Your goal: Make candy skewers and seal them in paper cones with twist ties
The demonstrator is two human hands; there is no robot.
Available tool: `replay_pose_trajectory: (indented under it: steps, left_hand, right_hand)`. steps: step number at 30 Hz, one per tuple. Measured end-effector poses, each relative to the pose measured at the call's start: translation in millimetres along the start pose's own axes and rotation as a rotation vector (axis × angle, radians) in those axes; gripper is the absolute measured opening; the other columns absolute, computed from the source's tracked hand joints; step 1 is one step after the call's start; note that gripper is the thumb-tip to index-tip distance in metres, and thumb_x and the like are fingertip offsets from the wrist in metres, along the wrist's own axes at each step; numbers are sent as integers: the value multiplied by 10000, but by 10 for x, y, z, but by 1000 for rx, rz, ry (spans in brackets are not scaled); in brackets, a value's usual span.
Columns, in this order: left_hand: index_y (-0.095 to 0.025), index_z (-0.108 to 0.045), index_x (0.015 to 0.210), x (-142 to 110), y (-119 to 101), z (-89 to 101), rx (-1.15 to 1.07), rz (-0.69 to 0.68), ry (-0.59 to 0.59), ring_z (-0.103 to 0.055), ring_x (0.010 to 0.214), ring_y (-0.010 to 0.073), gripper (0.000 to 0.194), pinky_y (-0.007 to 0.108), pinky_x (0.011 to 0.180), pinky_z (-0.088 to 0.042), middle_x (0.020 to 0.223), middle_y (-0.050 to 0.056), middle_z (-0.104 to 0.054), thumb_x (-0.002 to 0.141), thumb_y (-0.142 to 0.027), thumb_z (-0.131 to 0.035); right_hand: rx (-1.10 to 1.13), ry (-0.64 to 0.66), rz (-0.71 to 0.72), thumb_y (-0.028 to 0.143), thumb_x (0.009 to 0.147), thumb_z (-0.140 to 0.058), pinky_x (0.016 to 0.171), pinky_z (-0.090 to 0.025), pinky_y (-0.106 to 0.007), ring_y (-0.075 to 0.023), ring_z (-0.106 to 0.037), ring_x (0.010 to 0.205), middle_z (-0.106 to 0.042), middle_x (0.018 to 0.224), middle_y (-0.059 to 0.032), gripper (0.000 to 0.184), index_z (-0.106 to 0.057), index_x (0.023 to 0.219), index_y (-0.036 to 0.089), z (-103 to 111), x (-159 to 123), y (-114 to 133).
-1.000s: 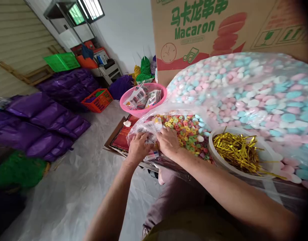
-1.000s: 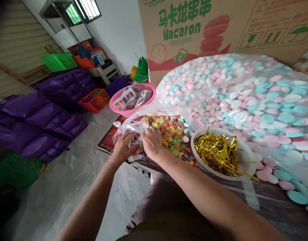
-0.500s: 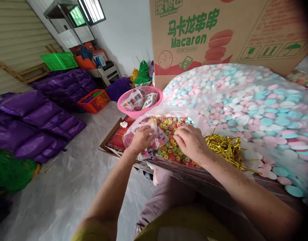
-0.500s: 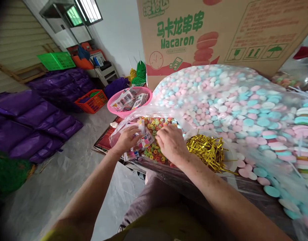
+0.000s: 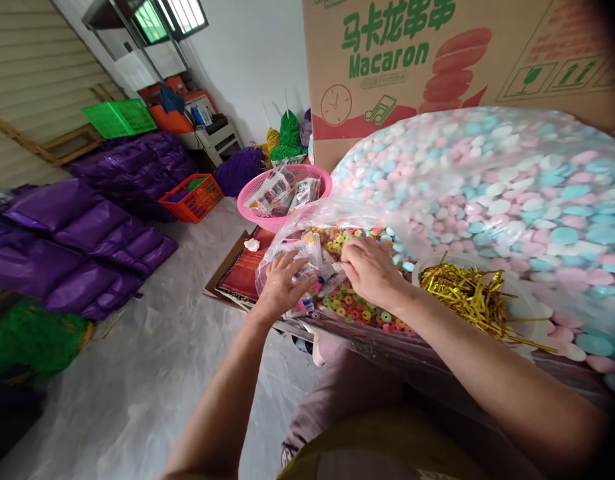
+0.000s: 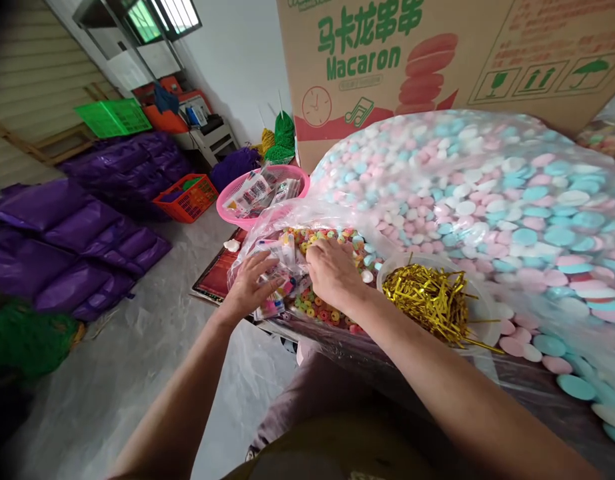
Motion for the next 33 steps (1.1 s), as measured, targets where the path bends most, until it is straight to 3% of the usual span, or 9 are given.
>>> replay_pose_trajectory:
  steps: [2,5,10,13,18,24,26,28,33]
  left_hand:
    - [-193,-575,1160,74,-375,158,-33,-86,36,-461,1212,281,457,503,1035,-310,1286,127,-546,758,-386,-673]
    - [-193,-651,816,157,-957,210,-96,-174,220,-609,859,193,96,516,1047,-253,807,10,-681,808,-284,-624]
    - [-176,-672,816,128,-1531,-132,-698,-93,526,-580,659,111,144,233,677,-448,718,-9,-663,843,-268,-564]
    - [-176,-674,890,116,-1715,-381,-754,-35,668,-590,673,116,151,207,601,-427,765,-5,-681,818,-278,-588]
    - [-184,-623,768,206,-1928,-599,-529,-21,502,-564,629,125,133,223,577,-411,670,-23,-636,768,-316,-641]
    - [-216,-649,707,200,-2075,-676,-455,-327,286,-586,627,139,168,280,658,-438,640,-14,-649,827,-323,-602]
    - [-228,-670,796,204,-2046,-649,-531,-366,194,-615,663,145,137,286,670,-467,705,-1,-680,857,-295,-567]
    - [-238,-680,880,212,-2005,-615,-582,-364,131,-641,735,152,136,293,696,-492,801,15,-707,872,-271,-548]
    - [-226,-666,933,222,-1952,-482,-566,-397,115,-636,805,151,183,318,767,-486,846,33,-710,910,-265,-489]
  right_hand:
    - [70,-36,59,145,839,-442,782,-359,-353,-198,-518,803,-581,772,-57,126,-540,761,162,250,-196,-23]
    - [275,-106,23,184,861,-448,715,-394,-302,-158,-526,687,-560,680,-10,131,-512,747,188,628,-581,-126]
    - [583,-69,-262,314,817,-575,741,-458,-256,-171,-592,912,-633,1021,-43,252,-557,1045,209,853,-1217,-440]
    - [656,-97,-408,274,824,-526,555,-405,-207,-119,-546,652,-596,695,7,142,-541,716,183,793,-1480,-610]
    - [587,-302,-378,288,830,-527,515,-307,-229,-91,-392,534,-421,537,44,320,-386,561,189,707,-1741,-766]
    - [531,-313,-447,342,879,-470,537,-345,-233,-108,-448,547,-510,573,18,322,-502,600,185,913,-2038,-1144]
    - [280,-342,-645,330,901,-424,582,-395,-238,-136,-525,637,-586,685,-25,294,-580,708,171,1033,-2227,-1527]
    - [-268,-292,-810,252,870,-443,686,-428,-301,-194,-560,759,-624,801,-95,216,-612,784,149,1109,-2398,-1899]
    - [-357,-216,-790,157,809,-461,703,-430,-396,-293,-574,820,-637,832,-198,169,-598,717,121,1036,-2482,-2288]
Point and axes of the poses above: each hand's wrist, its own x-axis towards the middle knuckle, its own z-axis out of the back of the hand, y = z × x, the point moved 4 cm from there along x, towards the middle knuckle
